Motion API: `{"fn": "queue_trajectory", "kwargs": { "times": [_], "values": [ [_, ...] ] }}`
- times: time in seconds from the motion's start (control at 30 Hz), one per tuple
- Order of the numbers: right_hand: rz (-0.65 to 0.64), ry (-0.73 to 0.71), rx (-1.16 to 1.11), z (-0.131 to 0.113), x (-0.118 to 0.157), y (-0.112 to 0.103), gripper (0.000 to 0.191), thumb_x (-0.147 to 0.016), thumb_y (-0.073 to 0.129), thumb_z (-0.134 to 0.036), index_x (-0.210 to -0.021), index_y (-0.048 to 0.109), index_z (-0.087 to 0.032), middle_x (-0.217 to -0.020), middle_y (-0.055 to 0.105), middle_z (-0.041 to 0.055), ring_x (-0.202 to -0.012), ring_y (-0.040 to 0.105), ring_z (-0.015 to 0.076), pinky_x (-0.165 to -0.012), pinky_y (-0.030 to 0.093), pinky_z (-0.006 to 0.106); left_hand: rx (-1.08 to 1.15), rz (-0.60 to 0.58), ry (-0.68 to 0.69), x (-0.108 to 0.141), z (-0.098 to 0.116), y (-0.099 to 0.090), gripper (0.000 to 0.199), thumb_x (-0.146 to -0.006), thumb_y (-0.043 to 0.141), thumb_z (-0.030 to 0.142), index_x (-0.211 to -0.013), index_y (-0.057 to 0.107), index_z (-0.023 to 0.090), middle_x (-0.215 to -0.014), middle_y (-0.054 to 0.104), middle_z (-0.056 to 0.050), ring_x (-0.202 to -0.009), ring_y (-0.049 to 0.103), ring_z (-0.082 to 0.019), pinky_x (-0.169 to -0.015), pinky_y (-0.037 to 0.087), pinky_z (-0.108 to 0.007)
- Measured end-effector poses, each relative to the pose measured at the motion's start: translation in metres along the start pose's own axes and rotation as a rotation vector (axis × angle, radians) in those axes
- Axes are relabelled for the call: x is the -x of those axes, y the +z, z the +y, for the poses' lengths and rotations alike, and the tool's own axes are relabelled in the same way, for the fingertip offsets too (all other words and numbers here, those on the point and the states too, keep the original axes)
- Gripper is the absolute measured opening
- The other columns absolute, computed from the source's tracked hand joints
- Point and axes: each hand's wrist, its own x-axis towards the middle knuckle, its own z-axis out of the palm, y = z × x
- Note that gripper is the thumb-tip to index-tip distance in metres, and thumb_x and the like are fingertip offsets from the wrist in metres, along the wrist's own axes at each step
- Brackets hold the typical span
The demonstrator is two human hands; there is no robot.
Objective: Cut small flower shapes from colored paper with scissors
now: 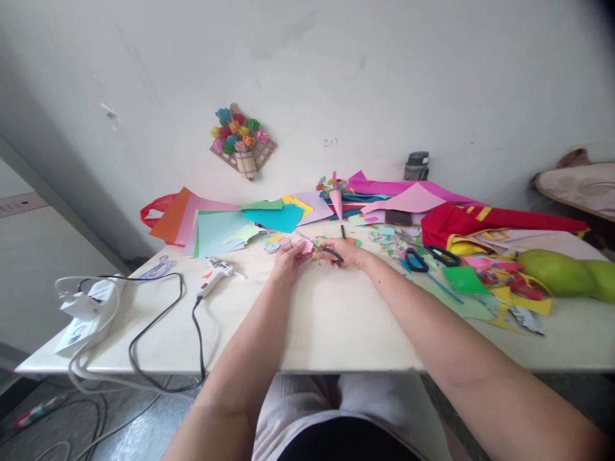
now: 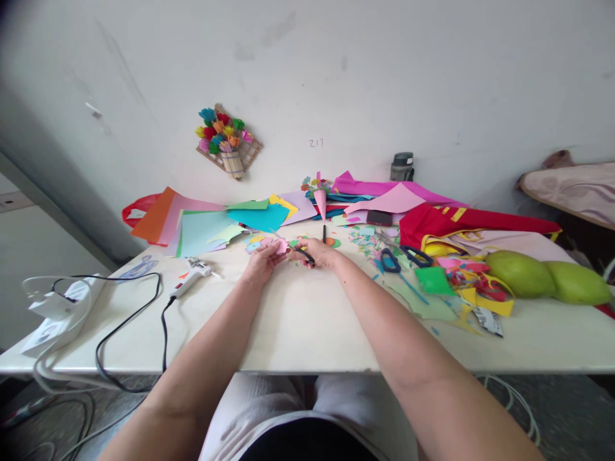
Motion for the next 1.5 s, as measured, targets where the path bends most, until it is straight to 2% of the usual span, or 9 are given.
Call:
{"fn": "queue_trajectory", "kwargs": {
  "times": [0.37, 0.5, 0.7, 0.83, 0.97, 1.23, 1.5],
  "values": [
    [0.008, 0.011, -0.038, 0.010, -0.008, -0.002, 0.023, -0.070, 0.071, -0.030, -0.079, 0.056, -0.014, -0.045, 0.046, -0.0073, -0.033, 0.038, 0.0040, -0.028, 0.029, 0.015, 0.019, -0.003, 0.027, 0.002, 0.000, 0.001, 0.028, -0.054, 0.078, 0.029, -0.070, 0.060, 0.014, -0.068, 0.066, -0.003, -0.067, 0.066, -0.017, -0.068, 0.054, -0.030],
    [0.005, 0.031, -0.071, 0.004, -0.002, -0.004, 0.021, -0.070, 0.070, -0.027, -0.078, 0.054, -0.015, -0.042, 0.044, -0.0080, -0.032, 0.037, 0.0044, -0.029, 0.028, 0.015, -0.055, 0.006, 0.044, 0.003, 0.001, 0.001, 0.033, -0.056, 0.078, 0.035, -0.073, 0.057, 0.016, -0.071, 0.067, -0.003, -0.063, 0.066, -0.017, -0.063, 0.054, -0.029],
    [-0.015, 0.004, -0.042, -0.007, 0.010, -0.006, 0.020, -0.070, 0.069, -0.027, -0.074, 0.054, -0.015, -0.043, 0.046, -0.0078, -0.032, 0.036, 0.0030, -0.030, 0.027, 0.014, -0.152, 0.020, 0.079, 0.001, -0.001, -0.002, 0.038, -0.055, 0.078, 0.041, -0.073, 0.057, 0.015, -0.064, 0.065, -0.002, -0.052, 0.062, -0.013, -0.056, 0.052, -0.026],
    [0.018, 0.025, -0.047, -0.005, 0.008, -0.009, 0.019, -0.071, 0.067, -0.026, -0.074, 0.052, -0.015, -0.044, 0.048, -0.0069, -0.033, 0.039, 0.0037, -0.031, 0.028, 0.014, -0.188, -0.007, 0.099, 0.001, -0.001, -0.001, 0.037, -0.056, 0.078, 0.042, -0.069, 0.055, 0.015, -0.061, 0.063, 0.000, -0.052, 0.061, -0.012, -0.056, 0.052, -0.025],
    [0.072, 0.029, -0.071, -0.003, 0.007, -0.010, 0.025, -0.064, 0.071, -0.017, -0.080, 0.053, -0.014, -0.051, 0.056, -0.0041, -0.037, 0.045, 0.0052, -0.034, 0.031, 0.015, -0.271, -0.036, 0.082, 0.001, -0.001, 0.000, 0.039, -0.057, 0.076, 0.046, -0.065, 0.054, 0.015, -0.059, 0.064, -0.002, -0.048, 0.059, -0.012, -0.054, 0.051, -0.024],
    [0.229, -0.098, -0.148, -0.001, 0.000, -0.007, 0.031, -0.060, 0.071, -0.010, -0.086, 0.056, -0.015, -0.060, 0.060, -0.0041, -0.049, 0.055, 0.0069, -0.048, 0.043, 0.017, -0.393, -0.090, 0.084, 0.006, 0.000, 0.005, 0.037, -0.059, 0.075, 0.045, -0.066, 0.057, 0.015, -0.055, 0.062, -0.001, -0.043, 0.055, -0.011, -0.048, 0.048, -0.023],
    [0.273, -0.126, -0.131, -0.001, -0.002, -0.002, 0.032, -0.057, 0.067, -0.006, -0.086, 0.055, -0.015, -0.058, 0.058, -0.0054, -0.047, 0.050, 0.0056, -0.048, 0.042, 0.018, -0.430, -0.153, 0.058, 0.006, -0.002, 0.006, 0.034, -0.060, 0.076, 0.042, -0.063, 0.056, 0.015, -0.052, 0.061, -0.001, -0.041, 0.054, -0.011, -0.045, 0.045, -0.023]
  ]
}}
